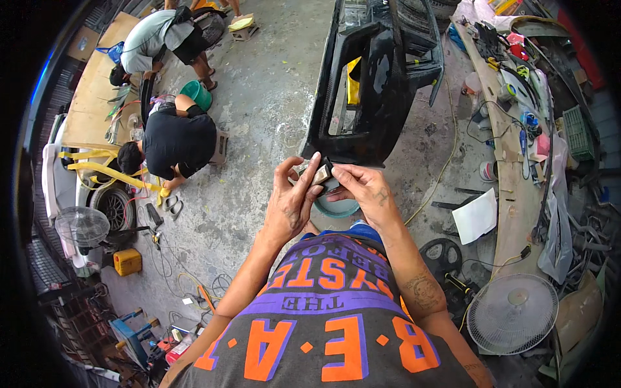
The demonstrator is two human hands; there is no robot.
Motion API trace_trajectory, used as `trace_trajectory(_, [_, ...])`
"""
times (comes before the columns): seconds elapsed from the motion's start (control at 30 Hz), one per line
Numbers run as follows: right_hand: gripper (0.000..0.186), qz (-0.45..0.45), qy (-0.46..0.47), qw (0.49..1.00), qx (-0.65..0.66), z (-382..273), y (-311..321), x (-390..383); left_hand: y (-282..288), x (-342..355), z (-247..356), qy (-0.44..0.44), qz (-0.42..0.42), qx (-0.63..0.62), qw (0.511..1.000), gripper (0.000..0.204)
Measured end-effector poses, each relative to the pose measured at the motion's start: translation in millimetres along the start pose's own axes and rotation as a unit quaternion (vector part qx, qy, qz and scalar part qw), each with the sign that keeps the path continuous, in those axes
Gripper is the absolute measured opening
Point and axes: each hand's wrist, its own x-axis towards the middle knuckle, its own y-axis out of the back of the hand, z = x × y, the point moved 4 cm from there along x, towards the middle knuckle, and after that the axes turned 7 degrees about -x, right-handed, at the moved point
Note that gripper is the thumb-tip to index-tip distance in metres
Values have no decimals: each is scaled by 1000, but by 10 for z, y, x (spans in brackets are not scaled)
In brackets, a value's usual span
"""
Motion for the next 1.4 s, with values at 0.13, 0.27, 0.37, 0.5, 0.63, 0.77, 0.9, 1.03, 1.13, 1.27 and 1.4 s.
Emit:
trace_trajectory(0.13, [34, -27, -40, 997, 55, 47, -12, -27, 10, -29, -28, 2, 1, -19, 1000, 56])
trace_trajectory(0.27, [39, -31, -56, 995, 82, 75, -30, -37, 23, -40, -49, -2, -12, -20, 1000, 54])
trace_trajectory(0.37, [38, -30, -56, 994, 92, 90, -51, -36, 27, -41, -72, -12, -18, -19, 1000, 53])
trace_trajectory(0.5, [36, -34, -60, 994, 89, 124, -67, -40, 6, -68, -120, -19, -33, -30, 999, 52])
trace_trajectory(0.63, [35, -56, -56, 993, 85, 153, -69, -35, 5, -121, -153, -30, -26, -24, 999, 53])
trace_trajectory(0.77, [35, -78, -88, 989, 93, 168, -70, -18, 17, -147, -163, -36, -32, -27, 998, 52])
trace_trajectory(0.9, [32, -97, -72, 989, 85, 81, -95, -15, -2, -146, -179, -4, -68, -34, 997, 54])
trace_trajectory(1.03, [22, -25, -50, 994, -93, 22, -66, 59, -41, -75, -170, -42, -63, -26, 997, 80])
trace_trajectory(1.13, [20, 31, -45, 983, -175, 63, 1, 182, -116, 26, -260, -10, -69, -42, 997, 85])
trace_trajectory(1.27, [19, 68, -44, 990, -112, 270, 193, 220, -294, 118, -335, -17, -84, -118, 989, 73])
trace_trajectory(1.4, [21, 136, -93, 974, -158, 528, 525, 87, -620, 201, -330, -70, -126, -120, 982, 61])
